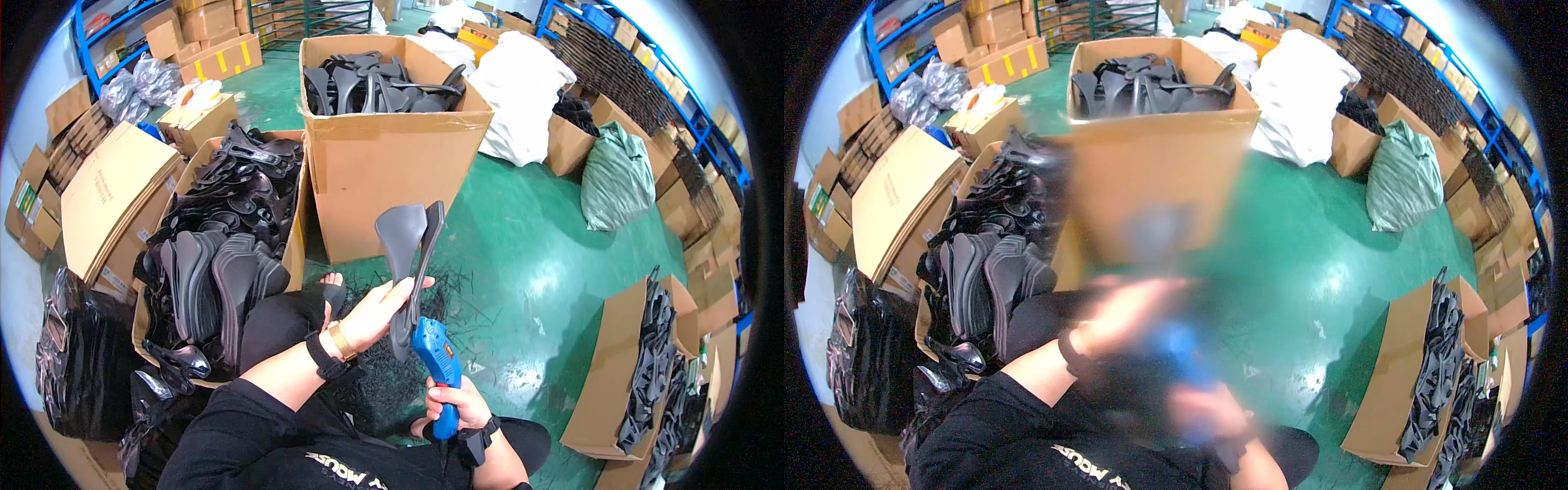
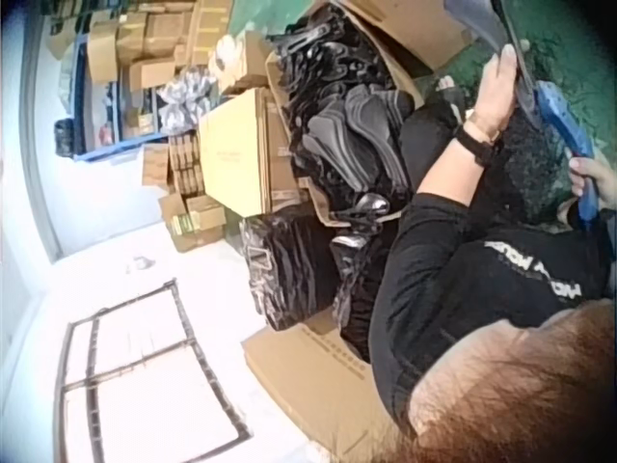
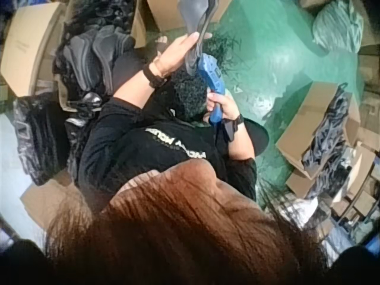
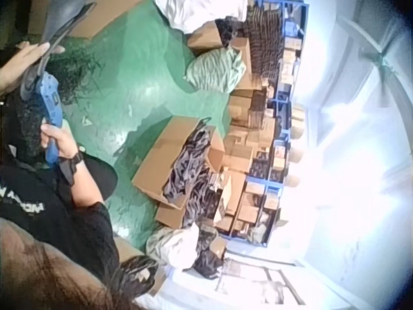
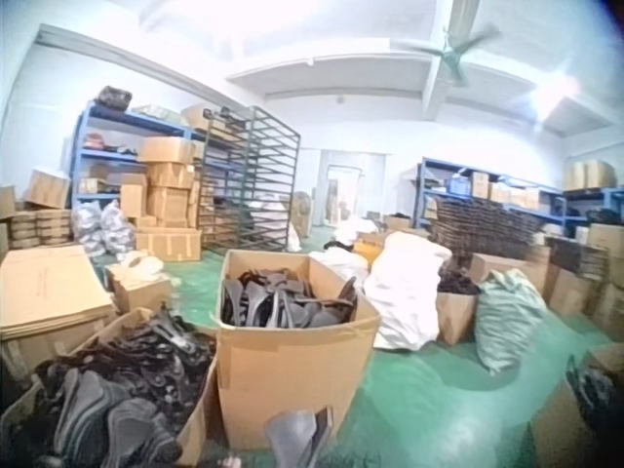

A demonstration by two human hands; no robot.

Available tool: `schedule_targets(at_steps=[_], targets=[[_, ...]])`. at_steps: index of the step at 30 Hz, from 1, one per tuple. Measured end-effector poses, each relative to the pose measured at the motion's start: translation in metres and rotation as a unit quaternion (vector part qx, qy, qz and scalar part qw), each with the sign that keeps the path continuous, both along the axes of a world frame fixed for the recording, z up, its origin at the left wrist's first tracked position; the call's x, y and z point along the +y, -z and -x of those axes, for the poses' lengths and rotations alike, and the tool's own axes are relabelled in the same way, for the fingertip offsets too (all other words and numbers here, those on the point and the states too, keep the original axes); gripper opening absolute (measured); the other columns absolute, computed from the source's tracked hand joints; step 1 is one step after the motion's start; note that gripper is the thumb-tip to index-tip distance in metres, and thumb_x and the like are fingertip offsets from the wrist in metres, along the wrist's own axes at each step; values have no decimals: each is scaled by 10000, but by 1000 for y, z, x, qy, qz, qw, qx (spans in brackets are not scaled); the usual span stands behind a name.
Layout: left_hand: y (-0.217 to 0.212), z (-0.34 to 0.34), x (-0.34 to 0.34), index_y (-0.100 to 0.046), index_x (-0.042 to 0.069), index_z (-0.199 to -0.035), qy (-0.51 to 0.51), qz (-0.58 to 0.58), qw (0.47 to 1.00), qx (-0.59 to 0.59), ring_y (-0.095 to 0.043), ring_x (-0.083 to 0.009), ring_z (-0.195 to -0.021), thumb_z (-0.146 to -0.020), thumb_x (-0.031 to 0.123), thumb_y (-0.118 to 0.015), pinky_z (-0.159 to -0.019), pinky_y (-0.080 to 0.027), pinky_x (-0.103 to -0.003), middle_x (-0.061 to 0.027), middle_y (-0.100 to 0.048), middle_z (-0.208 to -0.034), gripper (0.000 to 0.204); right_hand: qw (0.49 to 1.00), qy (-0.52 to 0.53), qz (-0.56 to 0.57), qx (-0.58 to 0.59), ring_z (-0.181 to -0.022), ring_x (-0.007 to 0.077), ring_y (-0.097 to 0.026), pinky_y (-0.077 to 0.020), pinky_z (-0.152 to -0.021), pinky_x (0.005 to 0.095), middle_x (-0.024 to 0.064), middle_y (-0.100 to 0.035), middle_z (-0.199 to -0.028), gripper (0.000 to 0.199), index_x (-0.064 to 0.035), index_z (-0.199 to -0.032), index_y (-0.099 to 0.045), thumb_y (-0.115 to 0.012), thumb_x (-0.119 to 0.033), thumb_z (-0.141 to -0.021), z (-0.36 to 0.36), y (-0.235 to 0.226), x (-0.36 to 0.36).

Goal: Trim excess plastic/rubber material from bicycle saddle components using an electric handheld cutter.

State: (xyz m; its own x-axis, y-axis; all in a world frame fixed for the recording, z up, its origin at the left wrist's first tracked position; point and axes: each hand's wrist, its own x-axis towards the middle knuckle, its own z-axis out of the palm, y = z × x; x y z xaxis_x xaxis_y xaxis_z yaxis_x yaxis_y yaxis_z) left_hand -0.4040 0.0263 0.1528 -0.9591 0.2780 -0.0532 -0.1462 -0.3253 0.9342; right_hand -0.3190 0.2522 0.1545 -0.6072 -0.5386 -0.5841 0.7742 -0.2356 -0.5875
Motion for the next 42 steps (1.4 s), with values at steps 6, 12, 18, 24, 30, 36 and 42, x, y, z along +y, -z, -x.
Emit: schedule_targets(at_steps=[6, 12, 18, 24, 30, 36, 42], targets=[[0, -10, 7, -493, 54, -1309, 27, 7, 1000, 2, -515, -39, -816, -1006, 370, -412, -735, -452, -216, 35, -550, -947, 446, 998, 26, 57, 4, -578, 140, -501, -446, -536, 294, 37, -507, -669, 162, -21, -956, -550, -636, -37, -820, 6, 10, -1], [21, -17, 18, -536, 62, -1175, 53, -26, 996, -65, -531, -39, -716, -999, 385, -420, -609, -457, -202, 39, -577, -864, 386, 987, 141, 25, 76, -595, 128, -492, -438, -540, 290, 13, -492, -704, 214, -39, -1001, -519, -642, -89, -833, 20, 4, -14], [24, -25, 31, -520, 53, -1147, 3, 61, 997, 54, -541, -70, -767, -1000, 314, -446, -671, -473, -224, 24, -540, -837, 309, 975, 200, -4, 96, -773, 154, -581, -509, -670, 321, 73, -615, -935, 294, -40, -1065, -541, -683, -185, -852, 21, -5, -19], [-19, -34, 21, -545, 56, -1113, 51, -37, 996, -68, -559, -113, -876, -994, 299, -463, -818, -455, -296, -24, -624, -980, 283, 985, 147, 11, 88, -795, 118, -575, -479, -721, 283, 24, -608, -951, 379, -44, -1097, -580, -754, -123, -769, 13, -12, -27], [-33, -14, 2, -575, 73, -1004, -62, -307, 941, -130, -514, -151, -651, -965, 414, -476, -649, -441, -304, -68, -608, -833, 357, 983, 115, -104, 96, -722, 125, -567, -487, -704, 278, 13, -601, -856, 352, -44, -1068, -581, -753, -122, -771, 12, -17, -18], [-7, -2, -15, -549, 72, -922, -20, -380, 888, -259, -420, -95, -489, -918, 394, -578, -400, -334, -202, -48, -545, -718, 324, 997, 59, -24, 53, -647, 157, -559, -507, -569, 326, 58, -561, -765, 314, -17, -1036, -541, -720, -135, -806, 4, -6, 4], [-7, -2, -15, -526, 52, -998, 4, -306, 906, -292, -387, -72, -454, -919, 400, -575, -355, -308, -179, -52, -552, -737, 360, 999, -32, -8, 8, -595, 151, -546, -489, -551, 307, 55, -539, -703, 196, 13, -938, -549, -682, -49, -808, -3, 9, 6]])
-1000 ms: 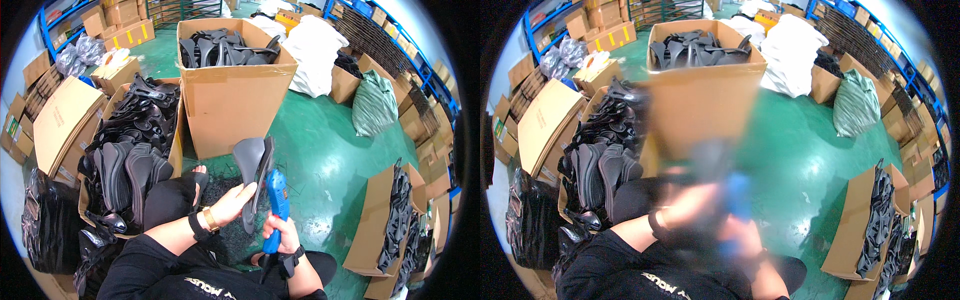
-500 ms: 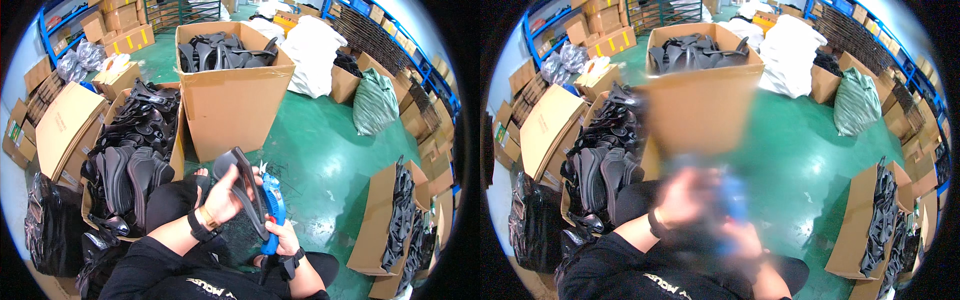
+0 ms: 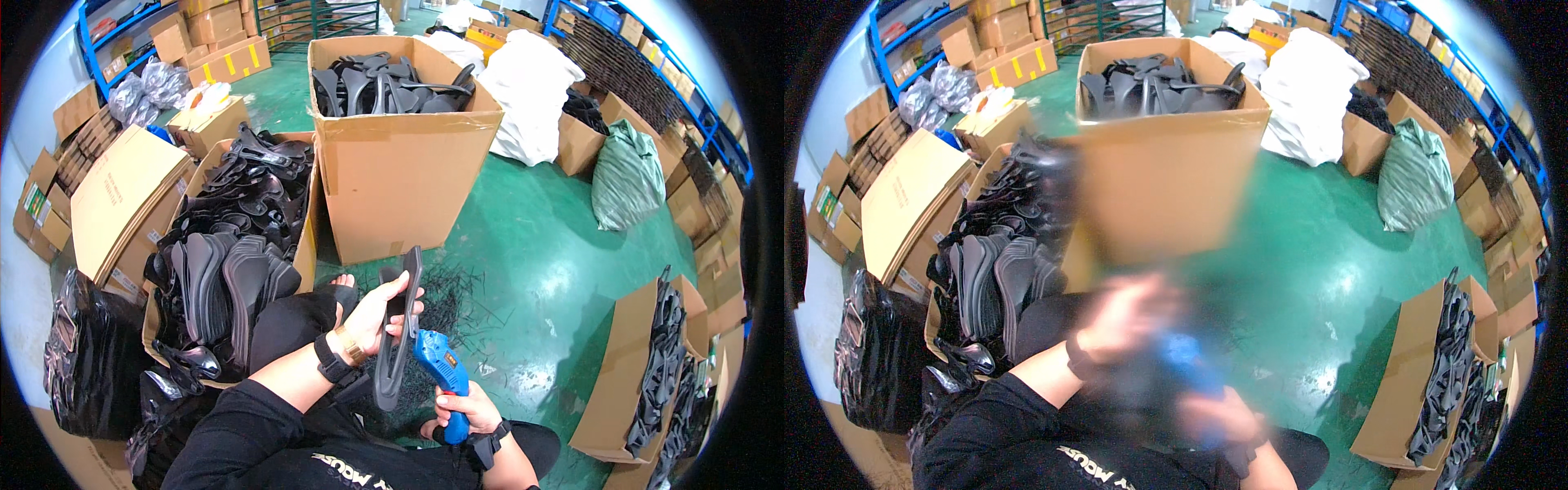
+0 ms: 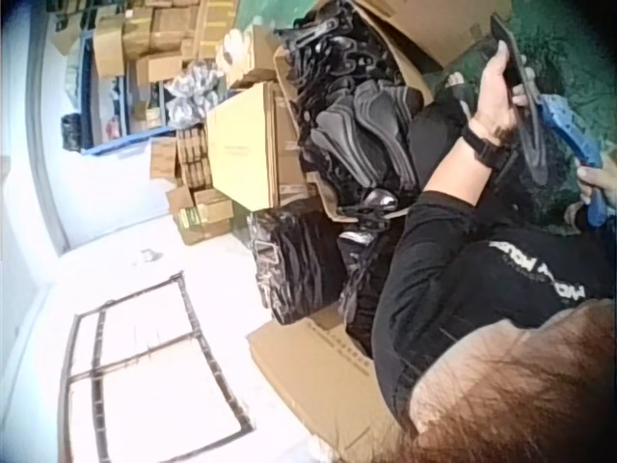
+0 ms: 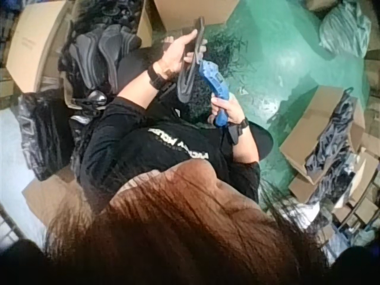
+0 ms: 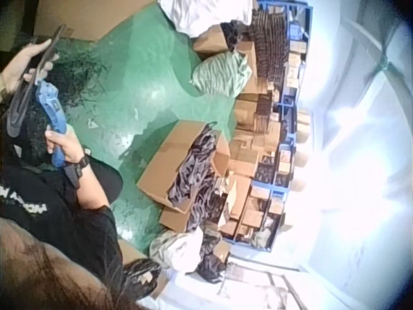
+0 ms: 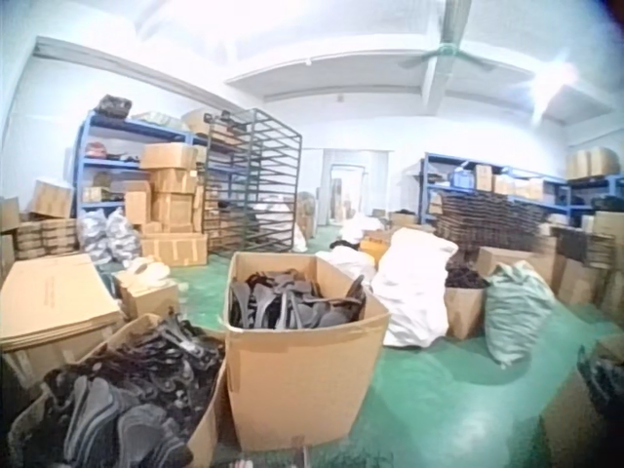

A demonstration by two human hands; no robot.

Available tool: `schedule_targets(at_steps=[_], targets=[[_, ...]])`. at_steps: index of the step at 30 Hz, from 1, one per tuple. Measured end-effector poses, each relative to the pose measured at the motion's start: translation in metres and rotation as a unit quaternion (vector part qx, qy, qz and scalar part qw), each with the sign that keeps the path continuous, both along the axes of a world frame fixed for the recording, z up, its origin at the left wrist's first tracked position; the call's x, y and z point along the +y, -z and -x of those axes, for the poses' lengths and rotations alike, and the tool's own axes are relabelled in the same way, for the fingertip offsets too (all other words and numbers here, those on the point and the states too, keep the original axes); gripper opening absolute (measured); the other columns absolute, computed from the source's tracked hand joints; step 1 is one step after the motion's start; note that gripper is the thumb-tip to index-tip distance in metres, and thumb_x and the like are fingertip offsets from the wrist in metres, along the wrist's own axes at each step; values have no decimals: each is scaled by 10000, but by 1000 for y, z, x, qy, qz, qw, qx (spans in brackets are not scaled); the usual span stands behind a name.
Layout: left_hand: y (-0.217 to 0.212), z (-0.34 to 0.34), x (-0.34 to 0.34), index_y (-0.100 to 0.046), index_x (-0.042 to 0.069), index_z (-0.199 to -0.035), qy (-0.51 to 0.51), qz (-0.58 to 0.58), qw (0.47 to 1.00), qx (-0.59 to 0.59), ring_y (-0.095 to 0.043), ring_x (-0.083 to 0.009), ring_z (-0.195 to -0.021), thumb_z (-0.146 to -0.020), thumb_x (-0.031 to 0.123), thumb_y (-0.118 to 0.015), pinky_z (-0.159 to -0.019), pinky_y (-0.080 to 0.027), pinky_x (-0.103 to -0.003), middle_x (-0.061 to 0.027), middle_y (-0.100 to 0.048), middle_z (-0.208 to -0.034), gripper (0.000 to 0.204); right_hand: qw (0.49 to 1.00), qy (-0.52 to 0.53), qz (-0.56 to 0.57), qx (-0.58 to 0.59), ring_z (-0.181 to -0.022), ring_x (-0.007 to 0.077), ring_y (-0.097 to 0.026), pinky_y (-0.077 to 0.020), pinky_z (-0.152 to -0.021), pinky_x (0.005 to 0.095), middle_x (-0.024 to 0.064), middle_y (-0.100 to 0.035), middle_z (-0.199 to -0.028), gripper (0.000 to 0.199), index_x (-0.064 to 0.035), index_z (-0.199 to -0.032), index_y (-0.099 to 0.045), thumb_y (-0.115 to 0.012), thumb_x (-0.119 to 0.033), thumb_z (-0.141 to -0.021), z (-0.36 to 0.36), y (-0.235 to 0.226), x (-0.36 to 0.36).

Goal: Trim excess plastic/rubber material from bicycle saddle components using an electric handheld cutter.

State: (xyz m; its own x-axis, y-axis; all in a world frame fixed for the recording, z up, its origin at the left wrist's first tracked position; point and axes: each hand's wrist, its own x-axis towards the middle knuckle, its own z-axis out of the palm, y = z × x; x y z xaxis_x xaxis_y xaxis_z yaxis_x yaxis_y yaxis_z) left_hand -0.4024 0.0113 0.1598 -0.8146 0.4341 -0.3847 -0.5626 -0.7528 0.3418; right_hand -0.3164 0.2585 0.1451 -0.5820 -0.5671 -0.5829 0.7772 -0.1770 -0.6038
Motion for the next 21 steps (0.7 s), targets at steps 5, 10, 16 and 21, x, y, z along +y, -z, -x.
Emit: schedule_targets(at_steps=[5, 10, 16, 21], targets=[[-6, -9, 11, -533, 29, -1012, 3, 40, 999, -12, -379, -65, -447, -931, 427, -540, -344, -306, -176, -37, -538, -740, 407, 1000, 0, 17, -4, -579, 149, -542, -484, -552, 305, 55, -534, -684, 171, 13, -922, -544, -666, -37, -813, 2, 8, 0], [-7, -16, 13, -587, 98, -928, 50, 72, 995, -39, -353, -75, -393, -947, 472, -479, -339, -288, -183, 2, -451, -537, 390, 1000, 20, -11, 13, -580, 150, -538, -473, -548, 297, 50, -528, -664, 167, 1, -910, -540, -664, -53, -813, 5, -1, -9], [-7, -23, 17, -571, 117, -883, 77, 97, 992, 9, -355, -63, -406, -950, 478, -467, -332, -270, -188, 5, -447, -550, 382, 997, 54, -39, 28, -568, 149, -523, -465, -539, 296, 47, -518, -657, 161, -9, -900, -536, -663, -57, -812, 9, -9, -15], [-8, -22, 20, -567, 108, -916, 88, 104, 991, -18, -376, -52, -435, -952, 464, -472, -330, -267, -181, -13, -501, -652, 370, 995, 90, 1, 48, -573, 143, -513, -459, -535, 297, 35, -502, -665, 166, -21, -903, -531, -661, -66, -811, 15, 0, -11]])
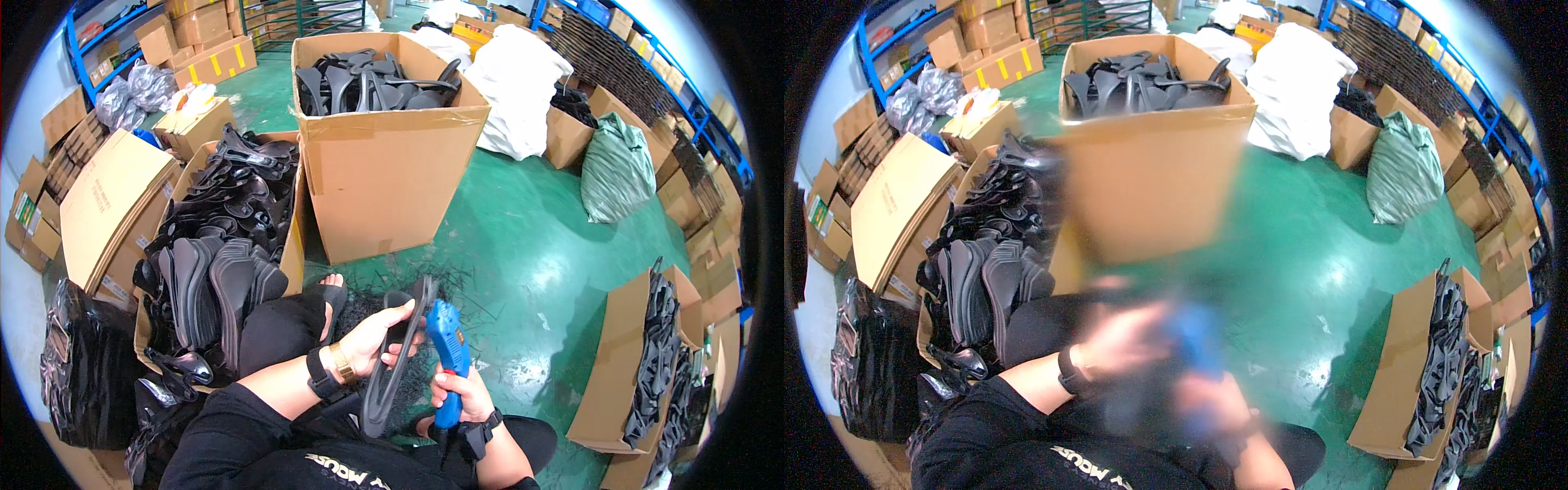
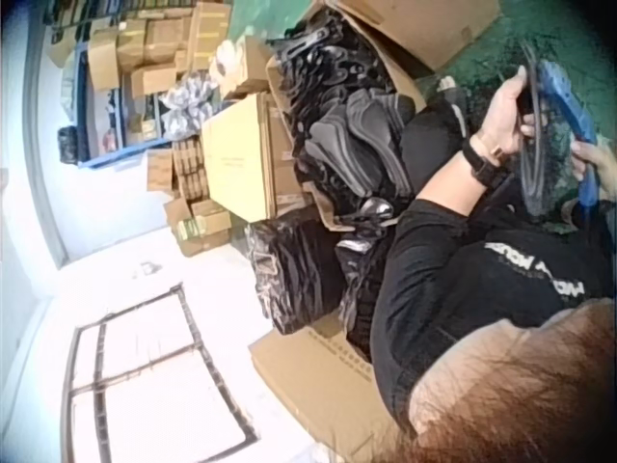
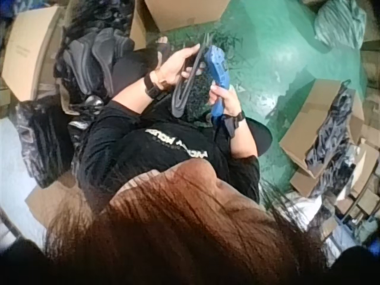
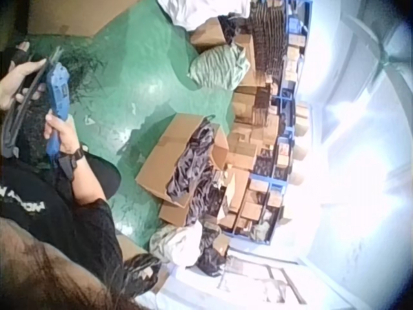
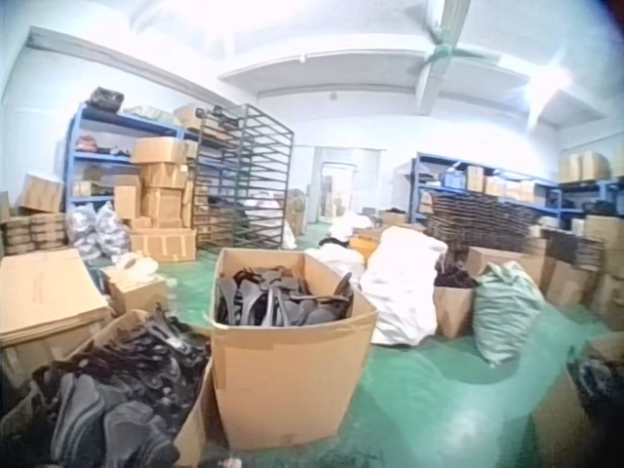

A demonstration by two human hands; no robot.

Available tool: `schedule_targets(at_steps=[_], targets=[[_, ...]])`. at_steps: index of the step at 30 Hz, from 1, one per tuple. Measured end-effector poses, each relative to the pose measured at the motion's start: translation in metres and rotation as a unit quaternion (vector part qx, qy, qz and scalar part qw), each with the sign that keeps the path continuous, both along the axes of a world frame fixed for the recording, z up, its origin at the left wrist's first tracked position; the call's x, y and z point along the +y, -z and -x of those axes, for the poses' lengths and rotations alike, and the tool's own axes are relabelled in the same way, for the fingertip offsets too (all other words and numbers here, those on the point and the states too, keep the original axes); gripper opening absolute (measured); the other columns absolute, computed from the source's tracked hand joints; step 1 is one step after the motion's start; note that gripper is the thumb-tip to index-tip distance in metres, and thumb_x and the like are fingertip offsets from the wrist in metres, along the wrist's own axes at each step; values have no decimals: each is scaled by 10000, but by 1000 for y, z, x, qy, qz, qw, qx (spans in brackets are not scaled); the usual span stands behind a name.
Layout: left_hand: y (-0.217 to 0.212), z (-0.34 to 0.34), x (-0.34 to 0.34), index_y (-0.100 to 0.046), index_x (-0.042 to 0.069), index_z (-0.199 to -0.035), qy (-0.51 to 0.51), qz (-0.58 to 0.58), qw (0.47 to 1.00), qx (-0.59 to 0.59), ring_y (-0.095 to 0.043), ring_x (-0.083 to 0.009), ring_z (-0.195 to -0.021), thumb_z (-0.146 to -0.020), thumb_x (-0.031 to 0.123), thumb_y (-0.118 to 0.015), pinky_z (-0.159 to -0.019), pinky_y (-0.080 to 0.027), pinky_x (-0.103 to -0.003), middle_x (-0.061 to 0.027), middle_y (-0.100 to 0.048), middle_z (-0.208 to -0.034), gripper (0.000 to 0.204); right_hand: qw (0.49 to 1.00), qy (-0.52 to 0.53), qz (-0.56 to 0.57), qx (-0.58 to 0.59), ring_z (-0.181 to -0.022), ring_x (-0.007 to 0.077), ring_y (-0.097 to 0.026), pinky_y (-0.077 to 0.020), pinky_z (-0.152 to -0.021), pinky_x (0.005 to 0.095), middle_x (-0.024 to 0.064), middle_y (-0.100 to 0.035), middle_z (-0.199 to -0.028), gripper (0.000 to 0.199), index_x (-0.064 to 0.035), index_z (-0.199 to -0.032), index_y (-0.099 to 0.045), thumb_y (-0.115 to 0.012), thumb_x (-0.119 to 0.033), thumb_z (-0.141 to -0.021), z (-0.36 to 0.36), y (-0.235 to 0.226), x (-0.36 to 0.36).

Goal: Trim excess plastic/rubber material from bicycle saddle components using an electric handheld cutter.

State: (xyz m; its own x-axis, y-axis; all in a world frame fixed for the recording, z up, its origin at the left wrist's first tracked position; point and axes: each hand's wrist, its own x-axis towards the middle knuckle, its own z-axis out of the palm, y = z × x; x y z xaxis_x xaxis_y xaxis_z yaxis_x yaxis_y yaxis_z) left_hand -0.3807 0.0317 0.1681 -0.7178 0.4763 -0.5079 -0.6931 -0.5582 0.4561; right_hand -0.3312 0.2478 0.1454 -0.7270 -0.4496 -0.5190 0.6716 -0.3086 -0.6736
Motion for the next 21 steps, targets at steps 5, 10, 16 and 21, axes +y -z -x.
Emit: schedule_targets(at_steps=[5, 10, 16, 21], targets=[[11, 3, -9, -546, 76, -1018, 13, -31, 999, 40, -382, -43, -445, -954, 423, -492, -327, -271, -176, -31, -526, -725, 357, 1000, 5, 7, 20, -573, 143, -501, -455, -527, 296, 37, -496, -670, 186, -23, -895, -523, -669, -89, -801, 2, -8, 10], [11, 6, -9, -552, 86, -1022, 40, -53, 995, 75, -362, -41, -439, -969, 413, -462, -325, -267, -170, -10, -503, -704, 343, 999, -46, -8, -12, -566, 151, -508, -463, -532, 301, 55, -510, -664, 174, -7, -889, -528, -665, -59, -795, -8, -4, 19], [51, 14, -9, -573, 90, -996, 70, -39, 993, 89, -339, -32, -429, -971, 416, -460, -323, -267, -165, 6, -506, -687, 346, 999, -43, -31, -13, -568, 154, -514, -468, -536, 304, 57, -511, -657, 180, -8, -905, -530, -666, -55, -797, -12, -14, 16], [51, 13, -8, -606, 77, -853, 90, 21, 992, 90, -355, -24, -422, -922, 426, -558, -322, -258, -164, 17, -545, -694, 358, 996, -33, 83, -30, -576, 145, -502, -457, -532, 301, 39, -491, -659, 178, -22, -928, -535, -660, -70, -811, -9, -2, 22]])
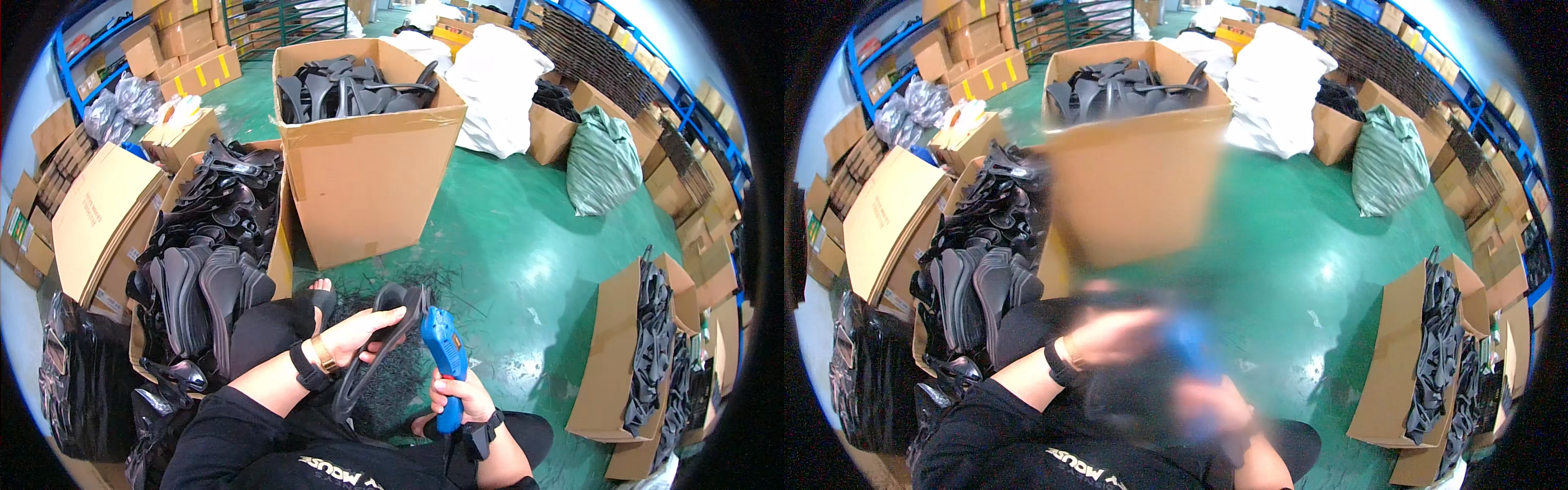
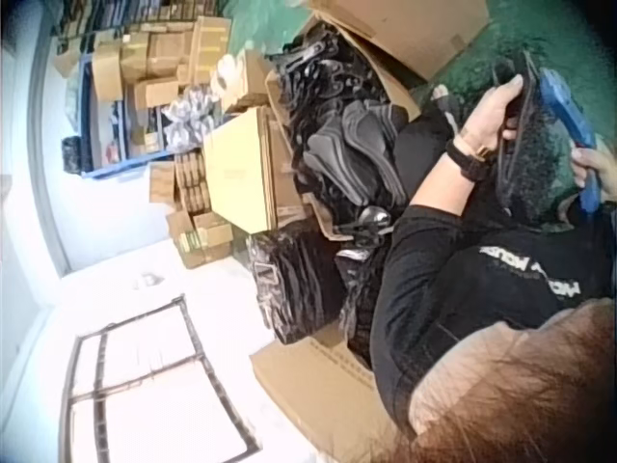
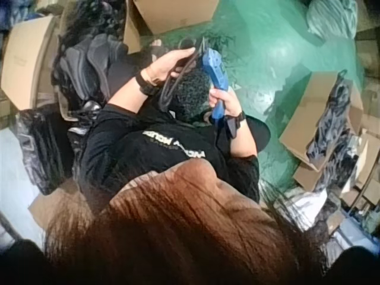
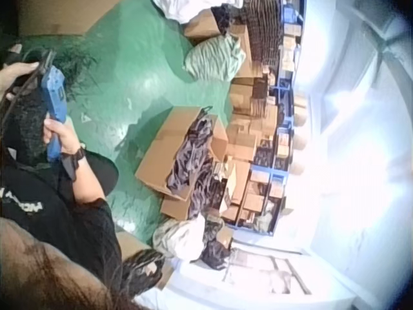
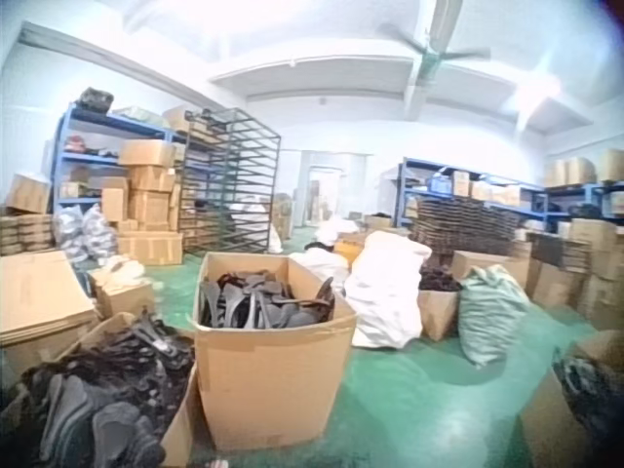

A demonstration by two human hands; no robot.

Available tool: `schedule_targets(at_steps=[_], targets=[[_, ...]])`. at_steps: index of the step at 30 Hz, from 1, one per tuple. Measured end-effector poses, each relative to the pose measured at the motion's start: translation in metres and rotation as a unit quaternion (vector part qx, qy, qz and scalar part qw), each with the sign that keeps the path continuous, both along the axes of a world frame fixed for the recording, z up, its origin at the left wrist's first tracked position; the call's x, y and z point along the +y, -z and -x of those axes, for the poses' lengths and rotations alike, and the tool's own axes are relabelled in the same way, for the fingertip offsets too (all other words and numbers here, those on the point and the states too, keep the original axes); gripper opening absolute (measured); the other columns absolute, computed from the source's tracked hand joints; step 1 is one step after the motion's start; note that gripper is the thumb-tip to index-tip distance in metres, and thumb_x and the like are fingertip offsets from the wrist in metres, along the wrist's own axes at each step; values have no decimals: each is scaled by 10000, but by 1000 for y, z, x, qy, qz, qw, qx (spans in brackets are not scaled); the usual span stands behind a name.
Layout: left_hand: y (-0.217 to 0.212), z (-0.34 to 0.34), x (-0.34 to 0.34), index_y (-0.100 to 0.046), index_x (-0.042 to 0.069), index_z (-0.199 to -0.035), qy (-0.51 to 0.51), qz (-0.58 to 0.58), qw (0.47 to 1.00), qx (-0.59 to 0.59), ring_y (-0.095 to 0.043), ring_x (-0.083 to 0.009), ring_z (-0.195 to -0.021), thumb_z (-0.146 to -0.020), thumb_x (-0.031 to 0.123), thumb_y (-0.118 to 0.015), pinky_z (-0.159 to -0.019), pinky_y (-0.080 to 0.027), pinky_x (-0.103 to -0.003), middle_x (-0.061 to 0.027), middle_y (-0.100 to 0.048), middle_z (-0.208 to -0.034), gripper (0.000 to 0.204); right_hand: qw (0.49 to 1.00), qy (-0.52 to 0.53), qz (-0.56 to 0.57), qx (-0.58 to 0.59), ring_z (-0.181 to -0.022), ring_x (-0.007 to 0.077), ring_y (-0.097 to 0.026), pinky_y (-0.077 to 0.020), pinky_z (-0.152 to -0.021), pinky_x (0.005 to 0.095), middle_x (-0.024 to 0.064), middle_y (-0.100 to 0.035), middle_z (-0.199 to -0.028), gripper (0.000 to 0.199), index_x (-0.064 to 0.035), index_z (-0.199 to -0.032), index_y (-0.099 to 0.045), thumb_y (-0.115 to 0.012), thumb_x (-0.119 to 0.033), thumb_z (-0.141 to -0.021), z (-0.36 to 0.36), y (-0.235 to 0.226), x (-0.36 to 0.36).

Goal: Trim excess plastic/rubber material from bicycle saddle components using an electric handheld cutter.

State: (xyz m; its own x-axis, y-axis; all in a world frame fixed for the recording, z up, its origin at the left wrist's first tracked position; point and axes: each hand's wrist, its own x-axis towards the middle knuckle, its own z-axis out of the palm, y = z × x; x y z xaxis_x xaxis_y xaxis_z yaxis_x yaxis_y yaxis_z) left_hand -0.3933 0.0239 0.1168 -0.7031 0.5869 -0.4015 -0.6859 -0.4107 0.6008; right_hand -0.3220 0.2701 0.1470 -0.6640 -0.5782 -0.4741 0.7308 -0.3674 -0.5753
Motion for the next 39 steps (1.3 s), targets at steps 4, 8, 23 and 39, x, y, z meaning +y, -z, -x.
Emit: schedule_targets(at_steps=[4, 8, 23, 39], targets=[[3, -2, 3, -605, 80, -854, 28, 13, 999, 31, -352, -22, -421, -915, 426, -569, -325, -251, -164, 34, -539, -682, 354, 998, 54, 25, 18, -599, 133, -486, -440, -535, 286, 20, -488, -697, 207, -48, -954, -535, -674, -125, -821, 8, -1, 0], [4, -4, 5, -577, 91, -964, 59, 61, 996, 30, -377, -20, -451, -889, 435, -604, -345, -264, -162, 30, -551, -714, 353, 985, 139, -18, 95, -618, 127, -497, -448, -546, 290, 23, -512, -745, 277, -39, -1010, -524, -688, -155, -819, 23, -19, 1], [36, -16, 43, -450, 118, -1307, -12, 426, 620, 659, -506, -341, -1056, -626, 142, -796, -886, -439, -418, -146, -485, -1121, 764, 899, 244, -237, 275, -703, 163, -628, -535, -607, 281, 70, -596, -874, 325, 7, -1018, -552, -725, 6, -743, 36, -15, 21], [17, 14, 18, -643, 95, -939, -203, -70, 975, 54, -642, -185, -907, -904, 213, -631, -787, -497, -314, -34, -670, -933, 123, 981, 137, -75, 118, -622, 176, -559, -490, -580, 322, 55, -552, -725, 307, -22, -988, -537, -704, -201, -803, 18, -16, 2]])
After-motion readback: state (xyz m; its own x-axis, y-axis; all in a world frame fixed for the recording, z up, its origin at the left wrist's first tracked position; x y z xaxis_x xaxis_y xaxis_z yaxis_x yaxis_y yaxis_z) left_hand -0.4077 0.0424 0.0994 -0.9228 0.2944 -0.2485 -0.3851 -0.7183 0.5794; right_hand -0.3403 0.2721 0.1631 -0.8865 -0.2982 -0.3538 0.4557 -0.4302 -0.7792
